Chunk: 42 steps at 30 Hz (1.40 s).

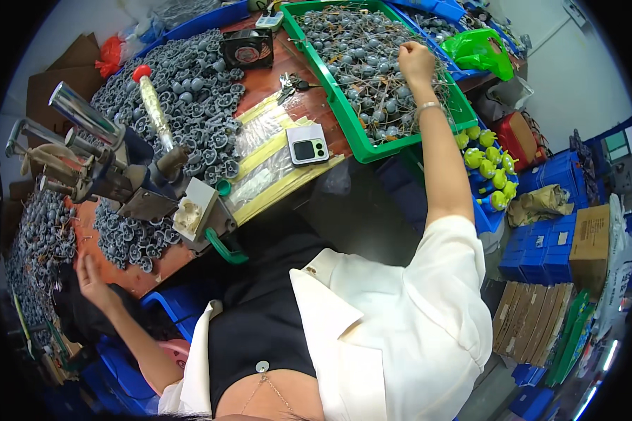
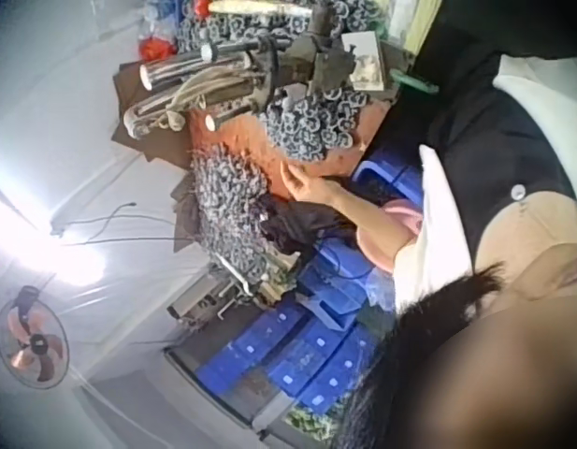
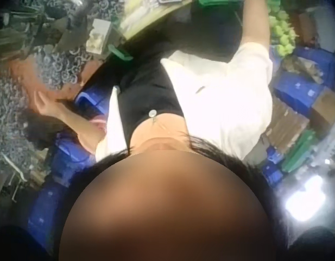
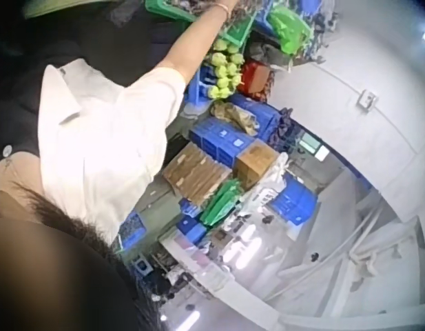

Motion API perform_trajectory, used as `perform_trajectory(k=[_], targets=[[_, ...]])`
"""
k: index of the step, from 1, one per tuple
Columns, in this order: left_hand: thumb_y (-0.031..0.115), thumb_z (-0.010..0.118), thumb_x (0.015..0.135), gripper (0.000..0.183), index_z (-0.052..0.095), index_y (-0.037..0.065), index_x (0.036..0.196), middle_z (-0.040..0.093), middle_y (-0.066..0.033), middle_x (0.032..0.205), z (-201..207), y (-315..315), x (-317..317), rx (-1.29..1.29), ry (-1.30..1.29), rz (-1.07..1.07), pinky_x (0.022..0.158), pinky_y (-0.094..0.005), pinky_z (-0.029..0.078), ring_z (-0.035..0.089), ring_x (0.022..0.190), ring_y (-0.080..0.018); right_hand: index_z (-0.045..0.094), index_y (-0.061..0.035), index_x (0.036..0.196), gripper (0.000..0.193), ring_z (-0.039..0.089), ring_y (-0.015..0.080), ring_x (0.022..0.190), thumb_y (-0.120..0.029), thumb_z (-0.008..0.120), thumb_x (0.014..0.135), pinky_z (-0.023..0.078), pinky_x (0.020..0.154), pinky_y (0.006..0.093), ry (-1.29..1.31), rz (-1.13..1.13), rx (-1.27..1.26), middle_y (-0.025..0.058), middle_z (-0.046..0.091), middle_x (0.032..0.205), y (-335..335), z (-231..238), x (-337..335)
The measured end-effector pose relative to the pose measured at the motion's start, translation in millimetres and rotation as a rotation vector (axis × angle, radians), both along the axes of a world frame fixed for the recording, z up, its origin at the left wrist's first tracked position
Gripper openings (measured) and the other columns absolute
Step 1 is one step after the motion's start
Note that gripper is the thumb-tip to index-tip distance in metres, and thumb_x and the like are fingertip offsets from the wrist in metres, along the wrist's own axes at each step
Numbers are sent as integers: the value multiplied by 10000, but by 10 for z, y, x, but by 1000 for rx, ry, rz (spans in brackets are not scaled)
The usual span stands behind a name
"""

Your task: Operates a manual press machine to process small mechanical components on a factory workbench.

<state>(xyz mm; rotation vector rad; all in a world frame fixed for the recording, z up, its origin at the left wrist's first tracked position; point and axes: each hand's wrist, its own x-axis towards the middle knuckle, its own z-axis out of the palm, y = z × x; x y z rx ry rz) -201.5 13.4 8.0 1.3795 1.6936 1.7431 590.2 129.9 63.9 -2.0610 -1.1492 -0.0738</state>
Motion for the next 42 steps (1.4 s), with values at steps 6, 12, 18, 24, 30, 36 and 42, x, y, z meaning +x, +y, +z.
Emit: perform_trajectory(k=[6,12,18,24,30,36,42], targets=[[46,607,960,207,685,-41,1131,691,-76,1113,-161,-314,583,-162,-5,-67,903,-245,490,625,1004,-119,761,-77,999,346,680,360,1038,-376,685,843,533,894,458,-312,-288,-410,181,715,1087,518,-123,78],[54,618,953,210,687,-36,1130,694,-63,1085,-52,-434,485,-296,-29,29,860,-227,491,629,976,-111,701,-72,783,164,621,138,694,-201,689,885,492,636,259,446,336,754,33,690,800,571,686,489],[30,617,927,209,690,-28,1114,695,-96,1094,-155,-385,848,-189,223,29,878,-289,504,647,987,-165,684,29,1078,193,659,233,962,-73,656,918,528,879,354,887,737,768,128,708,1017,46,1225,183],[66,689,843,210,691,4,1043,688,-145,1101,-156,-233,991,-39,506,64,885,-363,500,654,1020,-307,383,64,1429,462,416,92,711,-162,485,1039,355,633,223,1680,859,182,28,508,943,-654,353,-1310],[143,769,782,303,674,54,1056,686,-97,1071,-49,74,995,-17,831,61,885,-393,457,608,1019,-289,544,11,1207,302,305,84,549,-236,453,1060,282,528,235,1753,1133,217,8,426,740,-1029,62,-1983],[170,806,736,395,643,89,1087,668,-72,1062,-70,322,1088,-174,949,11,880,-396,419,585,1030,-276,479,0,1349,373,404,62,556,-233,398,1070,330,516,203,1021,873,348,15,500,652,-1353,268,-2235],[39,771,734,521,591,39,1224,602,-123,1123,-70,301,1000,-126,935,17,887,-412,459,580,1039,-313,203,1,1534,539,443,33,527,-156,397,1057,367,503,159,600,705,398,181,684,1001,-1496,376,-2600]])
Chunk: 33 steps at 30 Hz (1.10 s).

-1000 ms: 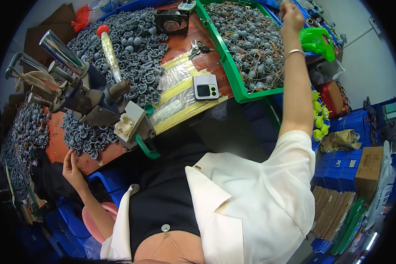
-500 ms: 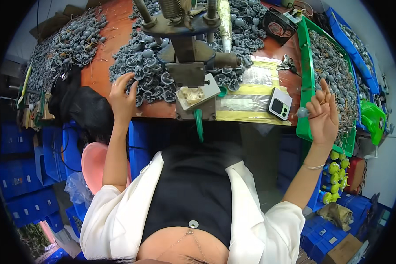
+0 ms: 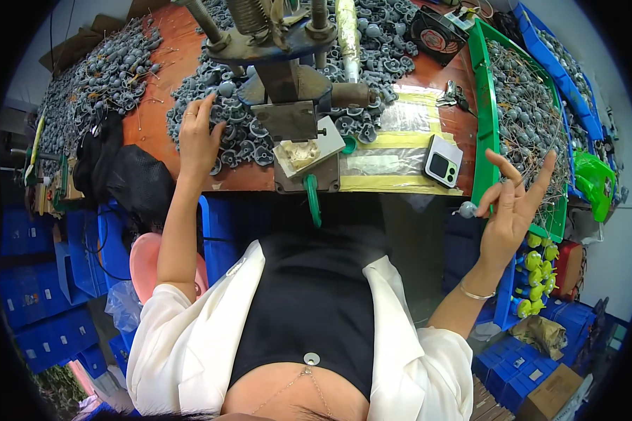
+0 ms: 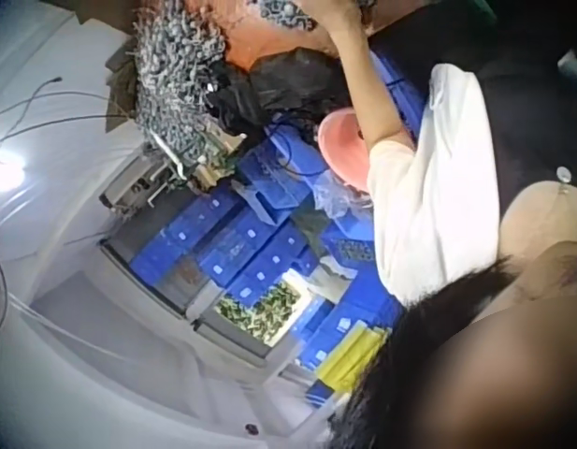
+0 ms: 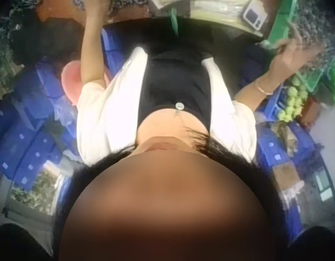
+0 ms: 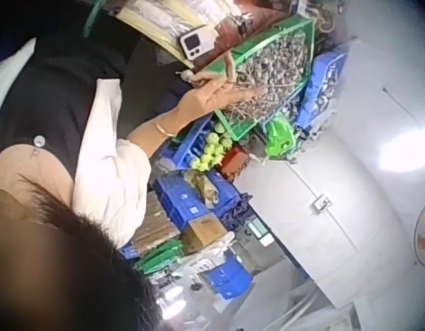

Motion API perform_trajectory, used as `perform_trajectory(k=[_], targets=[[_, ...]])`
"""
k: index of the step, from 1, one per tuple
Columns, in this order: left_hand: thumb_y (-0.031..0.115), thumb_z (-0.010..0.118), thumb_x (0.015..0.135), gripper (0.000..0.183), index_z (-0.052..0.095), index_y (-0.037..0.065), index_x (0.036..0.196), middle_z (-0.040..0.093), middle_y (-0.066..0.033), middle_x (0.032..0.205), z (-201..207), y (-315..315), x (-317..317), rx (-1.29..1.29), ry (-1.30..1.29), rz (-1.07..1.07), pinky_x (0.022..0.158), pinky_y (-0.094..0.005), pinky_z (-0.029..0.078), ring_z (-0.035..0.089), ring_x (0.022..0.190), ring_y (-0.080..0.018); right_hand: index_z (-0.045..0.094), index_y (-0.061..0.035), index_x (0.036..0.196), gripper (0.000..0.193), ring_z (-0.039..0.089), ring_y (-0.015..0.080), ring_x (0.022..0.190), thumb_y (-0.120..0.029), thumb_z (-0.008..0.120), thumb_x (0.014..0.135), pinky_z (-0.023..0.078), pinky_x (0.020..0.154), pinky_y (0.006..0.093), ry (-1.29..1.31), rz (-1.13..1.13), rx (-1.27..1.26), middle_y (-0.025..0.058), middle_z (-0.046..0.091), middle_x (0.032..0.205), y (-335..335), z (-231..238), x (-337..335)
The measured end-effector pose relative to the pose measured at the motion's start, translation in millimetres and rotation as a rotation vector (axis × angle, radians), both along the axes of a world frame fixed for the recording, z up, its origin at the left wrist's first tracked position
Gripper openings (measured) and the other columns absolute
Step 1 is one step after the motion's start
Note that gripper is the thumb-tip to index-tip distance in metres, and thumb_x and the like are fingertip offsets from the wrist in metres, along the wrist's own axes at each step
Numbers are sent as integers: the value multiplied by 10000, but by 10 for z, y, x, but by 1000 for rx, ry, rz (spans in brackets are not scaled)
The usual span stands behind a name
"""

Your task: Operates a manual press machine to process small mechanical components on a factory workbench.

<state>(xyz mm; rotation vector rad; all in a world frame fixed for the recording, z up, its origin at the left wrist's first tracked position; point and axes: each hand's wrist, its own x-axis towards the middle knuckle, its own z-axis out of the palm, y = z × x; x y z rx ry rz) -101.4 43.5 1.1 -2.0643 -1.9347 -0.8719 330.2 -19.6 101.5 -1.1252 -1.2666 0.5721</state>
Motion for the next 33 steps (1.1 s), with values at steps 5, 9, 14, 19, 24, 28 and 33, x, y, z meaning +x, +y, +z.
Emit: perform_trajectory(k=[5,9,14,19,24,28,33], targets=[[-27,724,754,437,633,2,1180,568,-148,1100,63,-88,-15,68,7,98,862,-401,493,589,1020,-328,229,25,1520,530,400,26,455,-162,409,1058,343,477,157,269,217,-72,197,689,1018,27,-201,-94],[50,784,745,361,671,17,1086,604,-97,1065,141,-266,268,228,-418,58,806,-342,501,609,929,-233,586,61,1213,442,397,34,398,-309,389,1075,294,390,183,479,431,-21,131,667,763,-27,-325,-106],[161,858,671,418,686,24,1027,612,-108,1038,-83,-374,1044,-85,-656,-220,888,-377,443,533,1027,-282,635,83,1063,530,581,181,526,-388,392,1058,433,444,229,527,598,-84,174,640,756,-139,-369,-332],[169,867,656,479,674,24,1069,552,-114,1084,-215,-309,1202,-182,-555,-243,924,-390,407,456,1049,-295,654,111,1115,348,552,129,551,-174,482,1013,414,487,203,324,621,-201,127,621,747,-253,-303,-568],[128,848,672,485,666,24,1110,565,-137,1199,-26,-391,988,-171,-550,-239,972,-392,419,473,1156,-314,678,110,1099,311,365,55,464,-129,509,992,262,459,217,333,688,-343,22,515,593,-285,-304,-620],[62,759,756,306,681,34,1050,680,-122,1048,113,-154,367,187,-290,-32,915,-410,440,585,1006,-312,729,104,901,467,330,63,480,-254,456,1025,206,467,248,227,812,-203,3,463,562,-197,-370,-683],[170,743,792,282,698,80,1056,703,-76,1024,-37,282,-252,136,179,134,889,-398,417,582,1042,-276,733,72,941,323,397,73,517,-155,508,989,273,485,264,77,898,-381,16,544,599,-203,-312,-771]])
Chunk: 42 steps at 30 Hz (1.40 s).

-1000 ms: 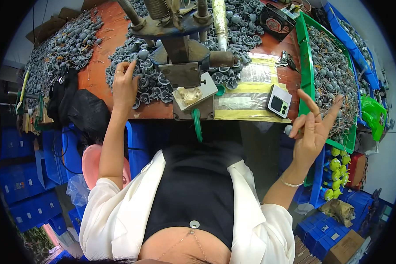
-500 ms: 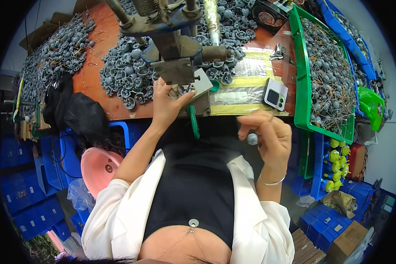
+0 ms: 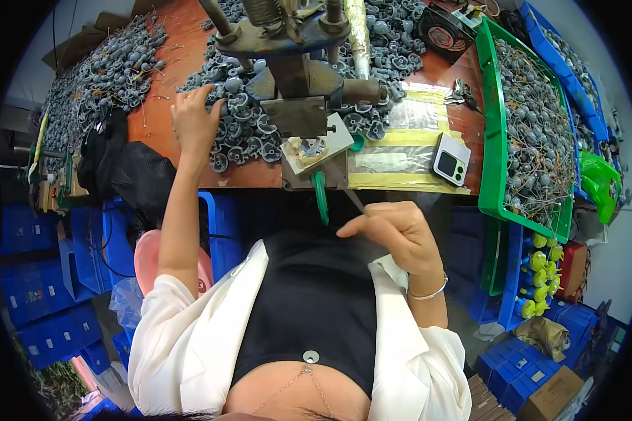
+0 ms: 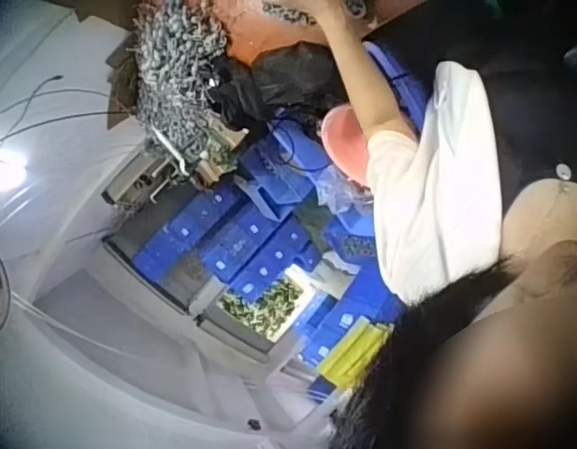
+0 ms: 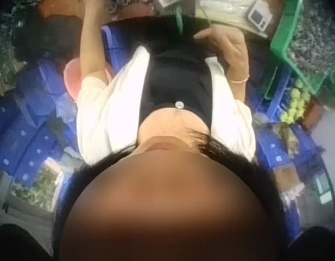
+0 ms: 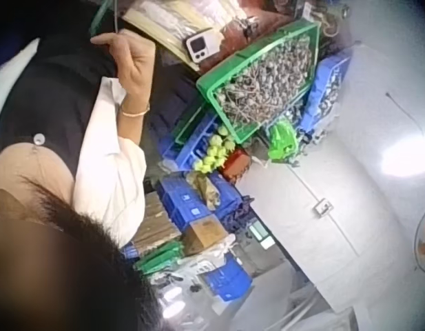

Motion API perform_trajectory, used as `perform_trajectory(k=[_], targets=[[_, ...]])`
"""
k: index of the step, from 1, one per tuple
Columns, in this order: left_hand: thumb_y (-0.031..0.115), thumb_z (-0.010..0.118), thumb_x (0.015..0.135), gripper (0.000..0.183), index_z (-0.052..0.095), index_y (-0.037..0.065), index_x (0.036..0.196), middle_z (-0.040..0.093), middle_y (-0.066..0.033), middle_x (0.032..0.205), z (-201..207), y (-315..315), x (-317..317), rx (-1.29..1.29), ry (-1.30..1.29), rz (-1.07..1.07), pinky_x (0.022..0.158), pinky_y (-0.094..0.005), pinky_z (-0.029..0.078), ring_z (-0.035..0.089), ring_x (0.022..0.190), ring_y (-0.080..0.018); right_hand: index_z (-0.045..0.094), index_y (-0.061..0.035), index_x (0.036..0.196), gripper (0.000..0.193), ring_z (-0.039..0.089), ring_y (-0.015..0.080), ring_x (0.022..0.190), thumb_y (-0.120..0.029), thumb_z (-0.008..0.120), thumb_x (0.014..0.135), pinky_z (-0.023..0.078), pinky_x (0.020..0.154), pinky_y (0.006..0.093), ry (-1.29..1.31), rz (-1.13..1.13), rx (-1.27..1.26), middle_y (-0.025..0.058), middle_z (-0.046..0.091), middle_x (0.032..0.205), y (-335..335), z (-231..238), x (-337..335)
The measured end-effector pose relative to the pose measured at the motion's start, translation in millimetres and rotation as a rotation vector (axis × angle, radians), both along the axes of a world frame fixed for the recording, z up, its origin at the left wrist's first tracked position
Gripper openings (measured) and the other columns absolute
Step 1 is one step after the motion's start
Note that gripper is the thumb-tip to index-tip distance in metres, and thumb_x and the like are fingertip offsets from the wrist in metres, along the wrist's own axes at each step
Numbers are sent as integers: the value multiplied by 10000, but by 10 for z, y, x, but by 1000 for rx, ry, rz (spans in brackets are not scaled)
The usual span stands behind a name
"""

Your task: Operates a manual press machine to process small mechanical components on a factory workbench.

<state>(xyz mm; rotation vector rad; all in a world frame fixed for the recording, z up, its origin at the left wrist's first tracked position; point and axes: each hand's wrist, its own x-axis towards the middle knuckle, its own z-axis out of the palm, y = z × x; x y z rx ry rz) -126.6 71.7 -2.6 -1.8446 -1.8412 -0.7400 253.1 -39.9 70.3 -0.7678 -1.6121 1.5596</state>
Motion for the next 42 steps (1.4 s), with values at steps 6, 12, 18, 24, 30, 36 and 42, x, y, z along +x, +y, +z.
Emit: perform_trajectory(k=[6,12,18,24,30,36,42], targets=[[109,701,832,193,719,66,1020,709,-89,925,193,-47,112,49,-184,-72,792,-343,461,641,870,-224,703,36,968,157,511,58,542,-2,554,936,385,500,226,-188,-149,-251,13,569,605,-94,19,-89],[96,628,954,178,684,-18,1079,676,-25,861,110,-838,766,-341,-1841,-470,685,-218,481,623,765,-84,646,9,765,108,554,131,486,-30,734,814,412,474,259,-347,-345,266,78,616,642,15,-347,-518],[119,643,955,196,674,-9,1101,668,-30,832,42,-1041,974,-469,-1901,-527,697,-212,529,617,714,-70,559,-18,691,202,543,160,459,-5,730,798,402,439,284,-312,-433,493,64,559,610,97,-430,-740],[119,640,956,205,687,-6,1111,690,-30,895,64,-1016,1003,-562,-1794,-558,696,-201,505,608,728,-62,543,-20,689,208,552,175,463,3,721,793,429,450,294,-362,-452,543,63,555,616,78,-415,-699],[130,623,966,204,689,-16,1093,683,-34,913,93,-1030,969,-699,-1695,-712,710,-214,487,601,781,-74,612,10,731,139,527,105,491,10,732,803,375,450,254,-289,-338,470,49,573,615,80,-418,-622],[122,563,994,209,691,-5,1100,668,-56,959,213,-1056,1084,-674,-1588,-765,707,-238,486,601,799,-104,637,10,798,130,537,125,518,-70,704,875,418,500,278,-298,-298,238,65,593,650,141,-455,-582],[42,704,810,296,708,45,1106,654,-102,1110,247,-1121,1289,-129,-623,-818,812,-364,504,612,983,-279,677,-34,935,219,479,42,511,-244,631,979,349,459,198,93,-146,-533,22,653,706,148,-536,-571]])
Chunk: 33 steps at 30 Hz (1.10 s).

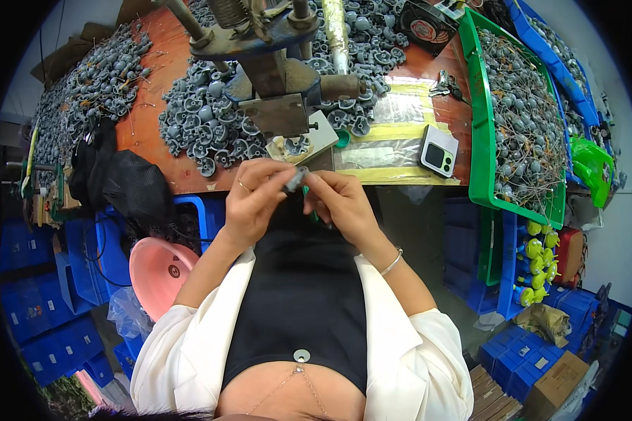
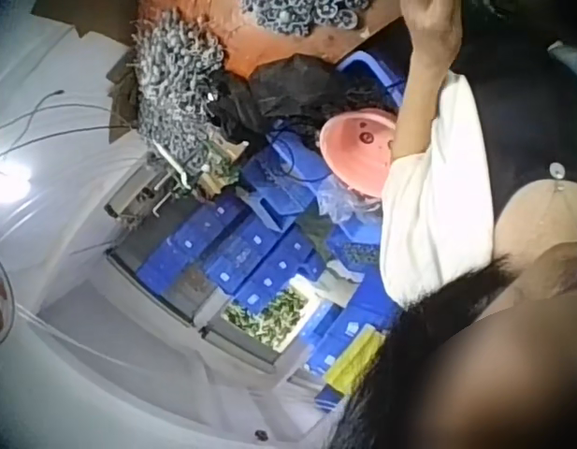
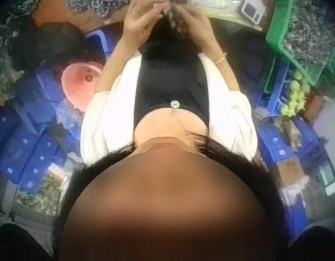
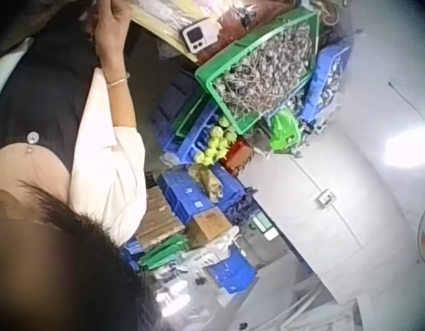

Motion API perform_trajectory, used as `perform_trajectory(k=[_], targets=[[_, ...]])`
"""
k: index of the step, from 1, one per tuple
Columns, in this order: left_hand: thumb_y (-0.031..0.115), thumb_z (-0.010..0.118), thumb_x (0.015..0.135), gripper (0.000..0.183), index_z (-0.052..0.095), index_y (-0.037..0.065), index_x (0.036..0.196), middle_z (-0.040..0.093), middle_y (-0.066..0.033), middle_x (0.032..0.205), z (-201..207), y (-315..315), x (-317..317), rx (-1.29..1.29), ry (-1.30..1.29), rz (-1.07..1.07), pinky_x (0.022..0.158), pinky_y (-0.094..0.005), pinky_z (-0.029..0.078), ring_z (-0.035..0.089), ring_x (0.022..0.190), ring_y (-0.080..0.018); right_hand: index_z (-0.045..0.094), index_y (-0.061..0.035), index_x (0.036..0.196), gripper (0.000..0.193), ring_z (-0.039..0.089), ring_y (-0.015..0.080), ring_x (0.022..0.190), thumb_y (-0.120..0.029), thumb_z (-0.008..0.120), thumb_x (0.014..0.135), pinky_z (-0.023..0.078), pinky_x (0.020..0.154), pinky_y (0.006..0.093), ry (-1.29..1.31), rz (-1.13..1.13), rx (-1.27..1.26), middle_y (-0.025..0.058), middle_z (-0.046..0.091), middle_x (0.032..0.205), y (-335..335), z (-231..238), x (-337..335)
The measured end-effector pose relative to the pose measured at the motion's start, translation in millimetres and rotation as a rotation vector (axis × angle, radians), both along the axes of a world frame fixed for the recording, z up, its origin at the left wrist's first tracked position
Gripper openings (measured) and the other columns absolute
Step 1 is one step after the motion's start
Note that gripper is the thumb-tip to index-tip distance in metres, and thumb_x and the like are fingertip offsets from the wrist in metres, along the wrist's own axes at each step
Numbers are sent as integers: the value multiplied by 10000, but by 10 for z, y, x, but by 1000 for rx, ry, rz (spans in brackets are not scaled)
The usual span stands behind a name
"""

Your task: Operates a manual press machine to process small mechanical components on a factory workbench.

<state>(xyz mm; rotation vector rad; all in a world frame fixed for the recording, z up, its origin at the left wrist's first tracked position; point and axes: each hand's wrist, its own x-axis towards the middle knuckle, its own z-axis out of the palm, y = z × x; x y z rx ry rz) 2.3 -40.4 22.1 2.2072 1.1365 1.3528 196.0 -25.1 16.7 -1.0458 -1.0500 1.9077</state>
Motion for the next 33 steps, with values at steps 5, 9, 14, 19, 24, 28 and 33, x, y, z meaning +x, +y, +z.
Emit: perform_trajectory(k=[5,9,14,19,24,28,33], targets=[[81,724,737,320,714,20,1051,653,-123,1203,18,-32,-83,238,142,56,876,-398,478,605,1051,-292,629,-40,1047,156,578,64,609,-178,623,976,434,521,189,256,-34,-113,-10,630,800,28,-69,14],[43,610,896,136,694,-21,982,675,-129,1107,22,-100,-271,146,-58,371,890,-395,474,610,1019,-294,605,-26,1032,118,605,77,749,-128,616,974,496,738,238,89,-155,240,-7,614,883,104,-128,13],[56,561,957,151,688,-23,981,656,-134,1118,90,-68,-450,-188,-163,615,954,-368,442,576,1096,-282,570,5,971,92,564,75,677,-80,598,955,453,639,234,-300,-134,467,33,605,802,116,-138,-42],[53,735,748,405,652,27,1144,643,-119,1120,172,-240,-219,16,378,578,988,-478,421,552,1131,-342,566,5,967,79,522,81,627,-50,616,940,418,571,240,-408,11,612,45,588,764,61,-70,-130],[111,762,795,260,691,22,1029,673,-101,933,-2,-322,74,-350,-22,199,715,-367,527,662,828,-283,550,11,1028,112,551,82,708,-42,607,948,447,637,224,-223,84,516,30,595,807,4,-56,-127],[21,750,804,242,702,6,1041,656,-90,896,-93,-219,100,-357,-115,188,585,-280,465,592,649,-173,551,20,1078,189,576,78,704,-59,643,933,462,638,225,-224,4,517,34,626,793,53,-119,-112],[116,725,849,190,690,17,1008,625,-107,901,-105,27,67,-386,-39,352,626,-374,499,636,691,-275,635,24,966,130,617,100,619,-58,697,887,480,561,254,-351,-127,520,58,668,704,262,-230,-217]])
